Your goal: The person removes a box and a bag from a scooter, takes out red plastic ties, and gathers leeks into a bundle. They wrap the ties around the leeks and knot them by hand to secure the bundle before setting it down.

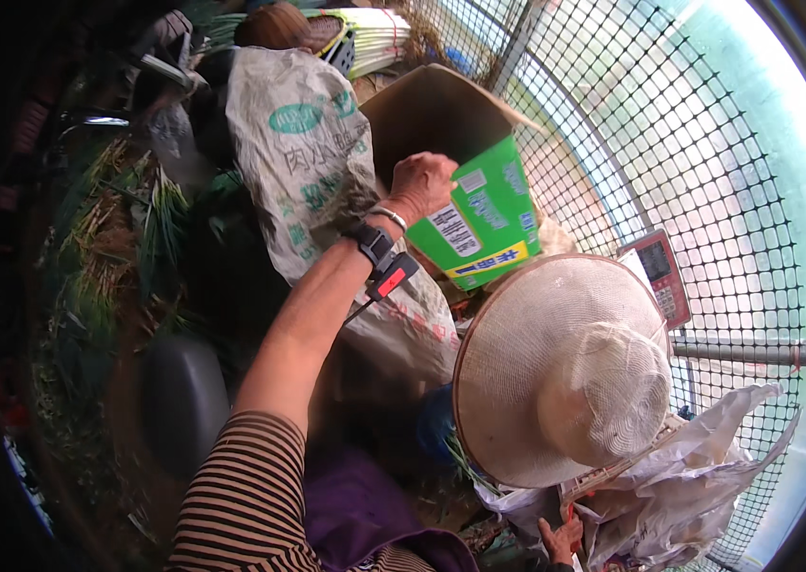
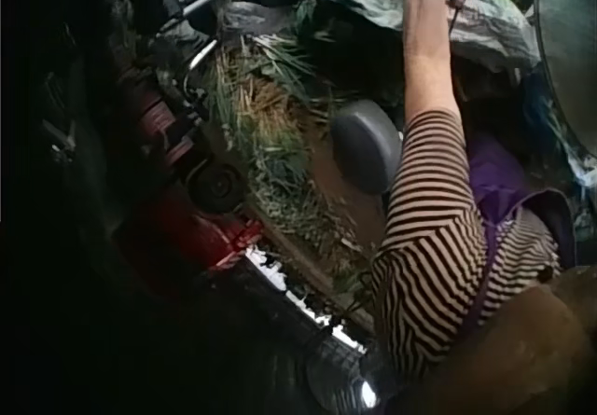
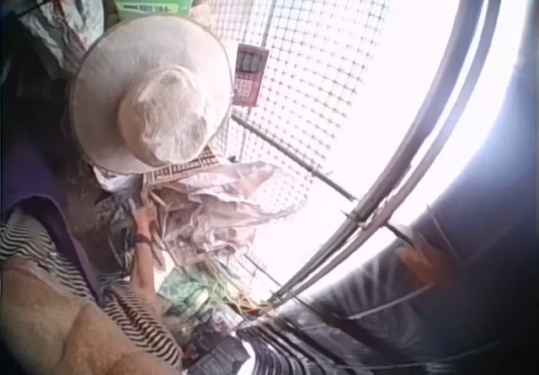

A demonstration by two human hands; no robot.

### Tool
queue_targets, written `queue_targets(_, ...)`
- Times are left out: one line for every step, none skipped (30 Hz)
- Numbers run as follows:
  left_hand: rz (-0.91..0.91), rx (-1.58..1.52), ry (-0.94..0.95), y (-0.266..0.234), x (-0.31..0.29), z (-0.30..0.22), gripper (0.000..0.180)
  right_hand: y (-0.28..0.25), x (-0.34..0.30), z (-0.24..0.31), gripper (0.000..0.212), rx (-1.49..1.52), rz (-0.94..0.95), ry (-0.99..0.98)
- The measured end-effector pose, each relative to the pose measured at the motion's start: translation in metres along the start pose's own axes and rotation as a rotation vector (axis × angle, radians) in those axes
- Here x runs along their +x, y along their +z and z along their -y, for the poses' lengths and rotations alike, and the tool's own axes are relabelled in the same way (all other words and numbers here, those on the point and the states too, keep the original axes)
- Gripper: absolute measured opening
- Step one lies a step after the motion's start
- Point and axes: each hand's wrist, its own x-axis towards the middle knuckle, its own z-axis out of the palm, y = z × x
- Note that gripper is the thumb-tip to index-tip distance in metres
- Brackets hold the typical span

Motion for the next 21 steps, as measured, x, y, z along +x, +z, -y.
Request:
queue_targets(-0.048,-0.014,0.017,-0.015,0.013,-0.006,0.017,0.002,-0.001,-0.002,0.103,-0.009,-0.029,0.007)
queue_targets(-0.052,0.000,0.028,-0.036,0.025,-0.008,0.017,0.005,0.000,-0.004,0.103,0.006,-0.027,-0.003)
queue_targets(-0.205,0.060,0.153,-0.059,0.039,-0.009,0.018,0.008,0.004,-0.005,0.102,-0.002,-0.052,-0.035)
queue_targets(-0.351,0.108,0.278,-0.080,0.051,-0.015,0.019,0.011,0.005,-0.010,0.102,-0.013,-0.075,-0.058)
queue_targets(-0.402,0.102,0.325,-0.099,0.065,-0.024,0.018,0.014,0.009,-0.016,0.100,-0.012,-0.098,-0.087)
queue_targets(-0.454,0.096,0.373,-0.119,0.078,-0.034,0.018,0.022,0.013,-0.022,0.099,-0.045,-0.131,-0.048)
queue_targets(-0.427,0.206,0.349,-0.159,0.083,-0.050,0.018,0.024,0.015,-0.021,0.099,-0.016,-0.120,-0.090)
queue_targets(-0.403,0.267,0.322,-0.177,0.090,-0.064,0.018,0.022,0.012,-0.023,0.098,0.000,-0.123,-0.087)
queue_targets(-0.452,0.306,0.347,-0.209,0.092,-0.074,0.022,0.024,0.015,-0.024,0.099,0.008,-0.127,-0.109)
queue_targets(-0.500,0.300,0.373,-0.222,0.096,-0.083,0.026,0.030,0.015,-0.034,0.099,0.007,-0.138,-0.088)
queue_targets(-0.401,0.388,0.371,-0.270,0.096,-0.115,0.033,0.041,0.015,-0.040,0.097,-0.037,-0.264,-0.127)
queue_targets(-0.481,0.315,0.501,-0.291,0.093,-0.117,0.019,0.037,0.012,-0.037,0.098,-0.009,-0.217,-0.122)
queue_targets(-0.477,0.318,0.515,-0.312,0.090,-0.127,0.019,0.036,0.008,-0.036,0.098,0.004,-0.202,-0.122)
queue_targets(-0.511,0.337,0.602,-0.334,0.088,-0.140,0.018,0.037,0.005,-0.038,0.099,0.021,-0.190,-0.116)
queue_targets(-0.546,0.357,0.696,-0.356,0.087,-0.156,0.017,0.038,0.004,-0.040,0.099,0.046,-0.182,-0.131)
queue_targets(-0.579,0.373,0.789,-0.378,0.081,-0.171,0.016,0.041,0.004,-0.043,0.100,0.069,-0.171,-0.144)
queue_targets(-0.521,0.455,0.730,-0.397,0.076,-0.177,0.018,0.045,0.003,-0.041,0.098,0.050,-0.243,-0.156)
queue_targets(-0.459,0.534,0.668,-0.415,0.068,-0.177,0.021,0.048,0.004,-0.041,0.095,0.049,-0.280,-0.187)
queue_targets(-0.485,0.505,0.717,-0.444,0.059,-0.187,0.031,0.047,-0.002,-0.038,0.091,0.063,-0.354,-0.202)
queue_targets(-0.490,0.487,0.735,-0.473,0.042,-0.177,0.041,0.039,-0.002,-0.034,0.091,0.087,-0.308,-0.239)
queue_targets(-0.460,0.741,0.924,-0.522,0.038,-0.143,0.040,0.033,-0.004,-0.029,0.092,0.110,-0.314,-0.265)
